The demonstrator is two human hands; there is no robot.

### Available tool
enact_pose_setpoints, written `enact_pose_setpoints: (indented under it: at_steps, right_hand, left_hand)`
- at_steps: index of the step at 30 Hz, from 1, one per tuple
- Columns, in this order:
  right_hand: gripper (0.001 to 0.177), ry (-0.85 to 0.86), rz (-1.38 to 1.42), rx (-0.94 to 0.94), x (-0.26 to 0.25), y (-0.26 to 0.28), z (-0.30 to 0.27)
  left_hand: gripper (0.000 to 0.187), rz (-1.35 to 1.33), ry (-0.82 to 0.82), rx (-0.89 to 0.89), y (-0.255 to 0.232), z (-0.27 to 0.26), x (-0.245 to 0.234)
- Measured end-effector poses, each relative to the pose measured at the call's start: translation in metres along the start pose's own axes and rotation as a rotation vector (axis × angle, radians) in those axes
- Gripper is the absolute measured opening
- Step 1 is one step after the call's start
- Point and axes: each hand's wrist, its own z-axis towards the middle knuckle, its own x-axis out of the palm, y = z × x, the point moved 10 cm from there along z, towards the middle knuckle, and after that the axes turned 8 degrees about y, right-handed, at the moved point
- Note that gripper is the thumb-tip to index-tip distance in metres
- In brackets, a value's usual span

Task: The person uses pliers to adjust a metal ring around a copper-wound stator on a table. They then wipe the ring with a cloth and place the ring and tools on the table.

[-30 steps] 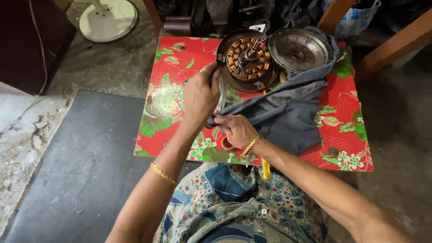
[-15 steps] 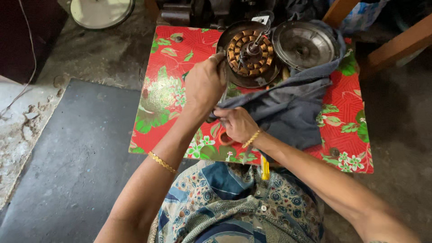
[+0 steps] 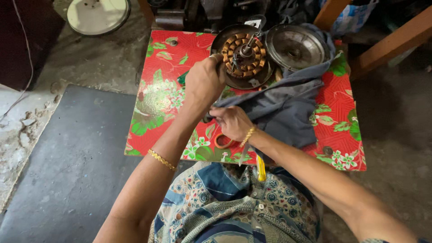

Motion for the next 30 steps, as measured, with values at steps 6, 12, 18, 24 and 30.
enact_pose_setpoints:
  at_steps: [6, 12, 18, 24, 30]
  right_hand:
    - [0.032, -0.064, -0.258, -0.125, -0.012, 0.008, -0.002]
    - [0.034, 0.124, -0.136, 0.024, -0.022, -0.028, 0.002]
    - [0.033, 0.044, -0.077, 0.142, -0.094, -0.057, -0.054]
    - [0.041, 0.262, -0.270, -0.046, -0.088, 0.016, -0.067]
    - [0.056, 0.216, -0.347, -0.018, -0.062, 0.031, -0.070]
  left_hand:
    - [0.025, 0.022, 0.032, -0.038, -0.003, 0.000, 0.001]
    - [0.026, 0.027, -0.012, -0.029, -0.001, 0.003, -0.003]
    - [0.024, -0.023, 0.001, -0.084, 0.018, -0.002, -0.004]
    - [0.025, -0.045, -0.051, -0.085, 0.033, -0.004, -0.013]
    - [0.025, 0.008, 0.025, -0.062, 0.016, 0.000, 0.004]
